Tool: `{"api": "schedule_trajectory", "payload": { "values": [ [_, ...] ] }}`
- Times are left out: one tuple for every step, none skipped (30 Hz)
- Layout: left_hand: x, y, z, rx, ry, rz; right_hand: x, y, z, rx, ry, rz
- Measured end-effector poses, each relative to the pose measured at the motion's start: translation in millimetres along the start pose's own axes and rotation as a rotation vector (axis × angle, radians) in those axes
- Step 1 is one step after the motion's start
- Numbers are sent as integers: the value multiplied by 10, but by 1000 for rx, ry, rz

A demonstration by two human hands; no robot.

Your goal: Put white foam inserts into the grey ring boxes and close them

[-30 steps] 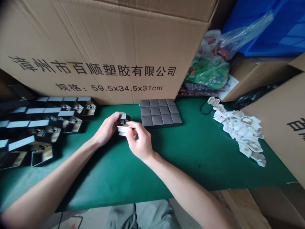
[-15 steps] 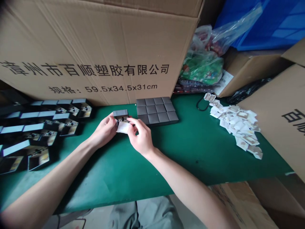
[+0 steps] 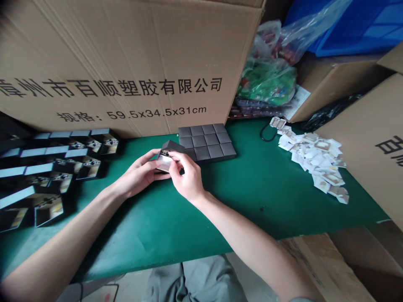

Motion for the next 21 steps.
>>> {"api": "schedule_trajectory", "payload": {
  "values": [
    [2,2,-2,-9,0,-3,5,-11,0,-7,-1,-3],
    [6,1,-4,-18,0,-8,11,-27,-1,-14,-3,-8],
    [13,-3,-5,-24,0,-13,17,-47,-3,-21,-5,-18],
    [19,-8,-8,-28,-1,-18,23,-66,-9,-28,-4,-26],
    [25,-15,-10,-26,-1,-23,28,-81,-19,-35,1,-30],
    [29,-21,-12,-22,0,-27,32,-92,-33,-39,10,-31],
    [32,-25,-14,-14,1,-29,36,-97,-45,-39,20,-28],
    [32,-26,-16,-5,3,-28,38,-99,-55,-35,27,-25],
    [31,-24,-17,2,5,-24,38,-99,-58,-29,30,-24],
    [29,-18,-16,5,7,-18,38,-100,-56,-24,28,-25],
    [26,-12,-15,5,9,-12,37,-103,-50,-23,22,-31],
    [24,-7,-13,3,12,-8,36,-106,-44,-29,16,-38],
    [21,-4,-11,1,14,-7,34,-109,-41,-39,13,-46],
    [19,-2,-9,0,17,-6,32,-114,-41,-48,12,-57],
    [17,1,-6,2,19,-5,30,-120,-40,-54,10,-66],
    [15,5,-4,7,21,-4,28,-122,-39,-56,8,-70],
    [13,10,0,13,20,-1,25,-119,-37,-52,5,-68],
    [12,17,5,20,18,3,23,-111,-32,-44,0,-61],
    [10,25,11,28,15,7,19,-100,-24,-34,-8,-49],
    [8,32,14,37,13,11,15,-90,-13,-25,-17,-36],
    [8,35,13,49,16,11,10,-80,-3,-20,-25,-24]
  ]
}}
Point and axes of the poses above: each hand's wrist, its own x-axis towards the middle knuckle, its own y-axis out of the palm, z = x × y, the point moved 10 cm from there along x, towards the middle knuckle, and after that the axes turned 14 degrees about -x, right-handed, at the moved point
